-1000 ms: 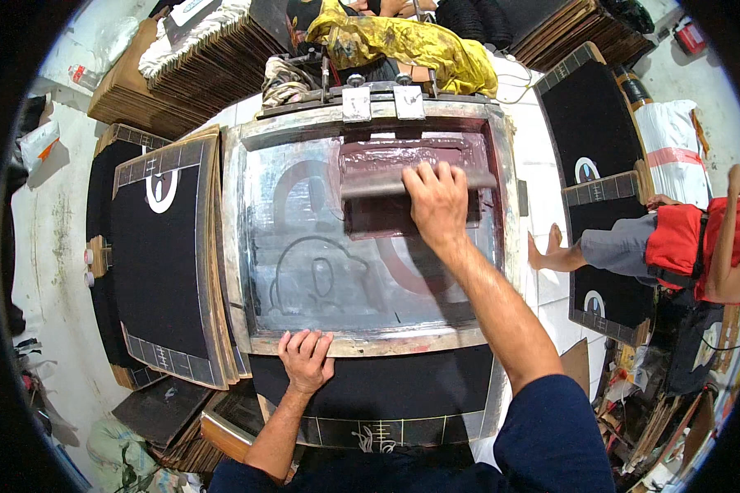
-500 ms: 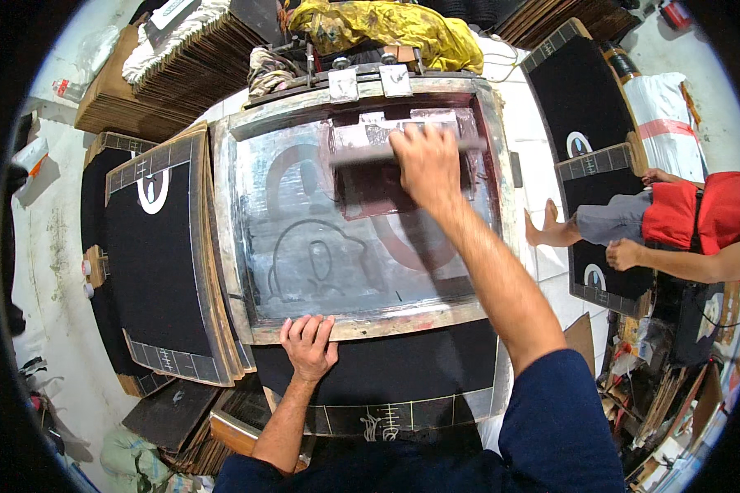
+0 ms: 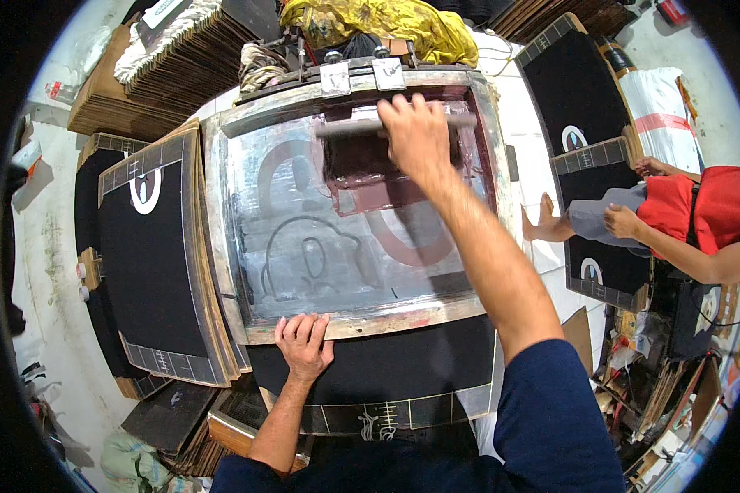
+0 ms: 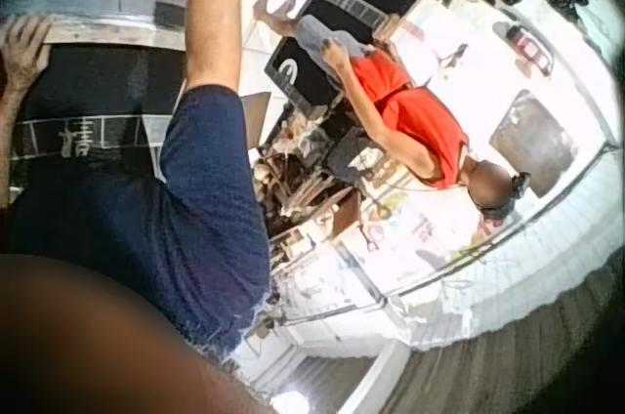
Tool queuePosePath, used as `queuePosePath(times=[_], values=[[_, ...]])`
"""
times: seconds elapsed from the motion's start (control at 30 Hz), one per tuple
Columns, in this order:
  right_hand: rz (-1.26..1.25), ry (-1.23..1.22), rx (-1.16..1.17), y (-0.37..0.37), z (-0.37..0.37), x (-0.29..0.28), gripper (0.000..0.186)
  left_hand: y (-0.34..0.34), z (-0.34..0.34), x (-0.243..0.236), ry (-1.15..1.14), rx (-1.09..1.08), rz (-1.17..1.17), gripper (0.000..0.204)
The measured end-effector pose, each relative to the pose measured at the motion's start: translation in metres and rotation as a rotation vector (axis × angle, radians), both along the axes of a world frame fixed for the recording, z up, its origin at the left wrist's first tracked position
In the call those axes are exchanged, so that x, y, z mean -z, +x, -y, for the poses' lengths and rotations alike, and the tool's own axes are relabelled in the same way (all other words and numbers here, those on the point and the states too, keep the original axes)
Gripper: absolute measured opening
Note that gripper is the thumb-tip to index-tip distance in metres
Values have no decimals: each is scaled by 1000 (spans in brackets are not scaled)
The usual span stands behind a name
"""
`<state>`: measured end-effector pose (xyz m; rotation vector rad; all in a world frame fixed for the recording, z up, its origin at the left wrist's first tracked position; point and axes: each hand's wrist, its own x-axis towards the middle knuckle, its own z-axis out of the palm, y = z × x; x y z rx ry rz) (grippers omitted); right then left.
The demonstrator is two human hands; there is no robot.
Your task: The person performs screen printing on black t-shirts using a squeegee and a screen frame. They repeatedly apply ink, pull the squeegee across the screen, lift the frame to reveal the printed logo, and place the finished shirt aside.
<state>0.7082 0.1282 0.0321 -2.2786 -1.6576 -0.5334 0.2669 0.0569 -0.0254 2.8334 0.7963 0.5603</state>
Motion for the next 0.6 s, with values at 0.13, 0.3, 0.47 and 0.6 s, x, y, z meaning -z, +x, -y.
queuePosePath(times=[0.13,0.3,0.47,0.6], values=[[-96,-133,6,-44,57,-19,34,1,0,-3,3,-17,-17,45],[-148,-238,-22,7,0,-28,36,2,-1,-4,16,-13,-7,44],[-86,-121,13,27,-40,-6,37,0,-1,-2,7,-13,-18,41],[-74,-76,0,-17,16,-9,32,0,-1,-1,0,4,13,44]])
